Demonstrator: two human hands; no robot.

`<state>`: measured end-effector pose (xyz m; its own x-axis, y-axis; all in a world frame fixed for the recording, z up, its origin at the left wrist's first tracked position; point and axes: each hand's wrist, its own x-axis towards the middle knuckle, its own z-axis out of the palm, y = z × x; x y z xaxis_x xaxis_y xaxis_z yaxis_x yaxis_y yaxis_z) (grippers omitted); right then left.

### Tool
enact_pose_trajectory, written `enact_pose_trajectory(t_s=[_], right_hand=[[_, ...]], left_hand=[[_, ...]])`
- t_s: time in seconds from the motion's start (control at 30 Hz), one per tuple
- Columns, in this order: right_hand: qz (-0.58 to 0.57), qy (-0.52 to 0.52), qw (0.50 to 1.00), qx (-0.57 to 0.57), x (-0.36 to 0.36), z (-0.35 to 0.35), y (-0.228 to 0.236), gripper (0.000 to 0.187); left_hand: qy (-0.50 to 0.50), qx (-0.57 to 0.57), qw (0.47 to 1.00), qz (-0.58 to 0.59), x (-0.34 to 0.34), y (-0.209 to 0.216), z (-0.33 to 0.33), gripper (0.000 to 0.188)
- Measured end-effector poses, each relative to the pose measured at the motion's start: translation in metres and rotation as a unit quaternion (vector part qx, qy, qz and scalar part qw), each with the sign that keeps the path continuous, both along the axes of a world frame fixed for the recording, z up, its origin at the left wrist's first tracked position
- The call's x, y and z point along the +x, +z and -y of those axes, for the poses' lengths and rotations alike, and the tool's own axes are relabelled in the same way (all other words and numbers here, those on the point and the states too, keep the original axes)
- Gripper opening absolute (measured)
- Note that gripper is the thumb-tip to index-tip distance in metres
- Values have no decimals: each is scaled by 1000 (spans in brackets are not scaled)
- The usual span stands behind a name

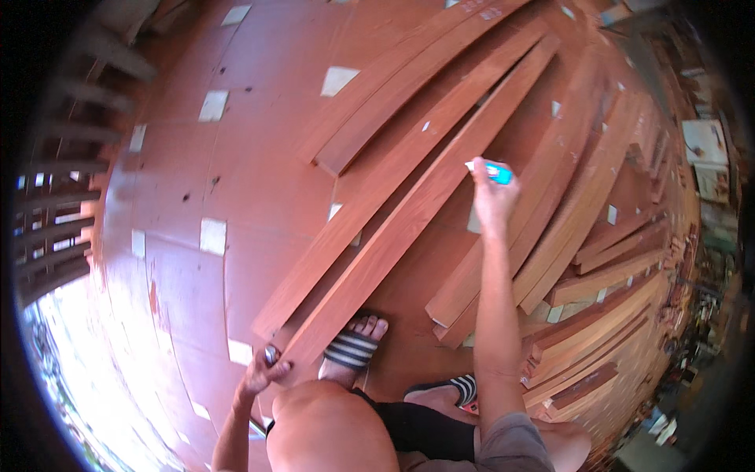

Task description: The person sits on the floor and uses a marker to label several long wooden planks laid out in rows. They pick up each plank, write on it, and place it back down, repeating the process across multiple pieces.

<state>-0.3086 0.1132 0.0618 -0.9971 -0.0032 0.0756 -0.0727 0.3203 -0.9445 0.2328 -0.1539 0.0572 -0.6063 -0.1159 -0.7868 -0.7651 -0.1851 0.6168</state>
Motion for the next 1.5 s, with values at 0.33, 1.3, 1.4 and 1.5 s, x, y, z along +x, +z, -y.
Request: enact_pose_trajectory(t_s=[0.33, 1.3, 1.4, 1.5], right_hand=[[70, -3, 998, 0, 28, -52, 17, 35], [-425, 289, 737, 439, -80, -10, 28, 61], [-433, 230, 757, 432, -53, -19, 19, 66], [-419, 173, 776, 439, -29, -31, 13, 68]], left_hand=[[60, -72, 995, -24, -4, 35, 2, 48], [-26, -515, 849, -115, -16, 105, 10, 65], [-50, -539, 831, -128, -2, 89, 49, 65], [-74, -570, 802, -161, -8, 80, 81, 65]])
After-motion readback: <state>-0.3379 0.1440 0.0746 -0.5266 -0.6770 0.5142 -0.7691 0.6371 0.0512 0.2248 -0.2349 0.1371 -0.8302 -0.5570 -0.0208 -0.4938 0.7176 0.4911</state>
